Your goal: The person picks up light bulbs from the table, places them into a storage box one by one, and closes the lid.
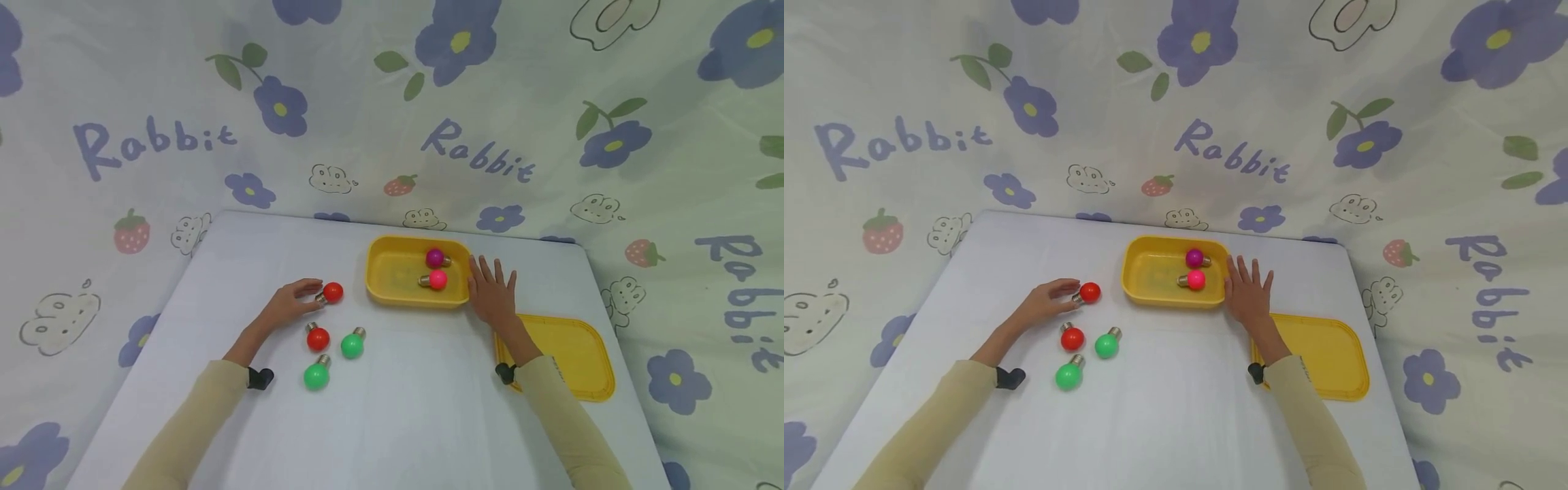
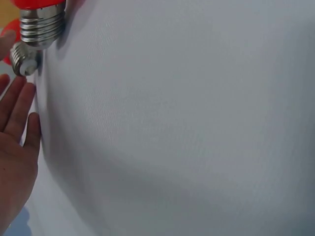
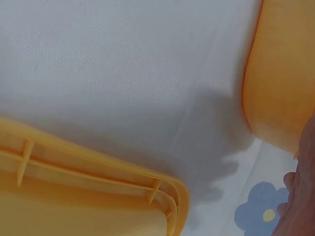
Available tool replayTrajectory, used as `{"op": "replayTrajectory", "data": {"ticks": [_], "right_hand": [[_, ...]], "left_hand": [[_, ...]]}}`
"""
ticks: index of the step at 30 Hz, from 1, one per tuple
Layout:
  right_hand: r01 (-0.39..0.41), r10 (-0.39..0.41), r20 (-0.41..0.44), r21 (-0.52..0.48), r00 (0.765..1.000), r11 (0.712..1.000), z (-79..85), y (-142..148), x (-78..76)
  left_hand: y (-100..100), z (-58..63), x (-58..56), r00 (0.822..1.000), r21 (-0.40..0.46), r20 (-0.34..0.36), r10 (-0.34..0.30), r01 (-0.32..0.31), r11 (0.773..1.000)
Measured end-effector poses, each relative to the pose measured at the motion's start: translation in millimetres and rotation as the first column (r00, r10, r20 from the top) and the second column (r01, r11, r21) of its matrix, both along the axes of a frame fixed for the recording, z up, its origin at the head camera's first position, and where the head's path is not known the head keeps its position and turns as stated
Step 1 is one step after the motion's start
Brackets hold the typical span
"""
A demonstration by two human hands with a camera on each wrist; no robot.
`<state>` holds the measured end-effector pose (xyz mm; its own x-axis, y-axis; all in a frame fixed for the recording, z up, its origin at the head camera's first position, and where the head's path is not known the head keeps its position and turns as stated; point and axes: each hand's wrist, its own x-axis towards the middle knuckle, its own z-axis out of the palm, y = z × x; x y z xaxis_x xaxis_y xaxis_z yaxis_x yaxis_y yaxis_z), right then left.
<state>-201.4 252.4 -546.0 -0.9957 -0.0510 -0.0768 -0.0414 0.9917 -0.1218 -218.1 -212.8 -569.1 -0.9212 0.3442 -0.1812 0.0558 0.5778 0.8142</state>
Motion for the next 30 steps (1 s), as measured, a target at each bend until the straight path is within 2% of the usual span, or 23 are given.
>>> {"op": "replayTrajectory", "data": {"ticks": [7, 17, 23, 30], "right_hand": [[0.007, -0.007, 0.011, -0.025, 1.000, 1.000, -0.3, -1.1, 0.1], [0.019, -0.018, 0.019, -0.011, 1.000, 1.000, 1.4, -1.1, 0.5], [0.022, -0.022, 0.017, -0.028, 1.000, 0.999, 0.9, -0.8, 0.2], [0.024, -0.024, 0.004, -0.020, 1.000, 0.999, 2.5, -2.4, 0.2]], "left_hand": [[10.5, 0.5, -1.8, 1.000, 0.004, 0.005, -0.025, 0.025, 1.000], [18.0, 0.7, -6.9, 0.998, -0.020, -0.035, -0.053, 0.052, 0.998], [21.2, 9.7, -10.9, 0.995, -0.015, -0.066, -0.069, 0.068, 0.998], [30.0, 30.5, -20.0, 0.987, 0.002, -0.127, -0.099, 0.100, 0.995]]}}
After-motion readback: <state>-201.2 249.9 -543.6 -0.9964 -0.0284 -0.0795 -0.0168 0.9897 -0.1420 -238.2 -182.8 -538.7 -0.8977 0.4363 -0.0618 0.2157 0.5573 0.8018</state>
